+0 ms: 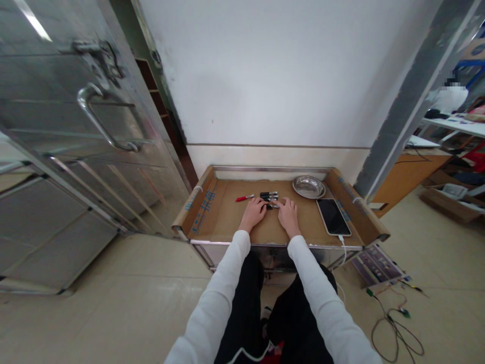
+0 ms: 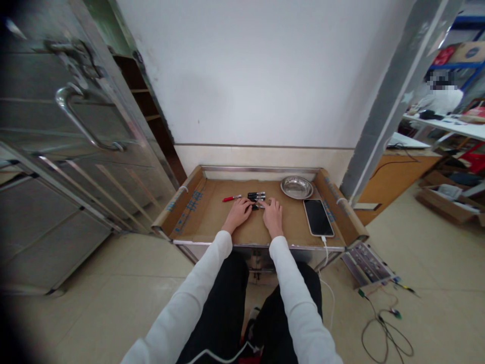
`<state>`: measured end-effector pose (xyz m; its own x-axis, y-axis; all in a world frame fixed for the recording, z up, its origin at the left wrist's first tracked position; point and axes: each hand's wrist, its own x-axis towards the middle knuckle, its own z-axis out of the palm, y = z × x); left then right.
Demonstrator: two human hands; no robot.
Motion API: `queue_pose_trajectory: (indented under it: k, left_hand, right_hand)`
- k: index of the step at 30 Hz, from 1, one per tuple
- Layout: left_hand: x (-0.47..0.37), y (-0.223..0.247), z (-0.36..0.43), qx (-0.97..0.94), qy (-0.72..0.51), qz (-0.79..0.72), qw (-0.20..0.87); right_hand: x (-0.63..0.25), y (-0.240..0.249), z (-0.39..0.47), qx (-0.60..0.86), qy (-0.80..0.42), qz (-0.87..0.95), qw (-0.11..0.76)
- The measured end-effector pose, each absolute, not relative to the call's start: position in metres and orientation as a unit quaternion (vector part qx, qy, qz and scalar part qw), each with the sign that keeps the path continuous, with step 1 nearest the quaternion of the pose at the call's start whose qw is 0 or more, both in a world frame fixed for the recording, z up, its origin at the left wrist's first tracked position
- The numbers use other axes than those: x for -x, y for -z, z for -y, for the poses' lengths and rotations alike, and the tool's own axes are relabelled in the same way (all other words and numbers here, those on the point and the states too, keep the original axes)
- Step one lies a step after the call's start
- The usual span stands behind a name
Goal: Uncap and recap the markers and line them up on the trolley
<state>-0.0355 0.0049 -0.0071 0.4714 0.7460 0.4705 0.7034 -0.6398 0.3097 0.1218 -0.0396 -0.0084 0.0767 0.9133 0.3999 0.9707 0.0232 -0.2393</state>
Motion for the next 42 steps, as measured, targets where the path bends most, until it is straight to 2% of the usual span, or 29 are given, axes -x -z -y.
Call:
queue_pose_trajectory:
  k: [13, 27, 32, 38, 42]
  left_hand:
    - [0.035, 0.01, -0.007, -0.833, -0.302, -0.463, 0.005]
    - [0.036, 0.012, -0.008, -0.814, -0.307, -0.493, 0.003]
    - [0.037, 0.008, -0.005, -0.813, -0.328, -0.481, 0.004]
    - [0.037, -0.002, 0.002, -0.856, -0.343, -0.386, 0.03]
    - [0.037, -0.004, 0.003, -0.859, -0.341, -0.378, 0.045]
  right_hand:
    - [-0.126, 0.014, 0.037, 0.723, 0.068, 0.623, 0.291]
    - [-0.127, 0.016, 0.032, 0.747, 0.051, 0.597, 0.289]
    - [-0.126, 0.012, 0.034, 0.715, 0.054, 0.623, 0.313]
    - [-0.121, 0.005, 0.037, 0.612, 0.045, 0.721, 0.323]
    - [-0.121, 0.005, 0.037, 0.564, 0.028, 0.752, 0.341]
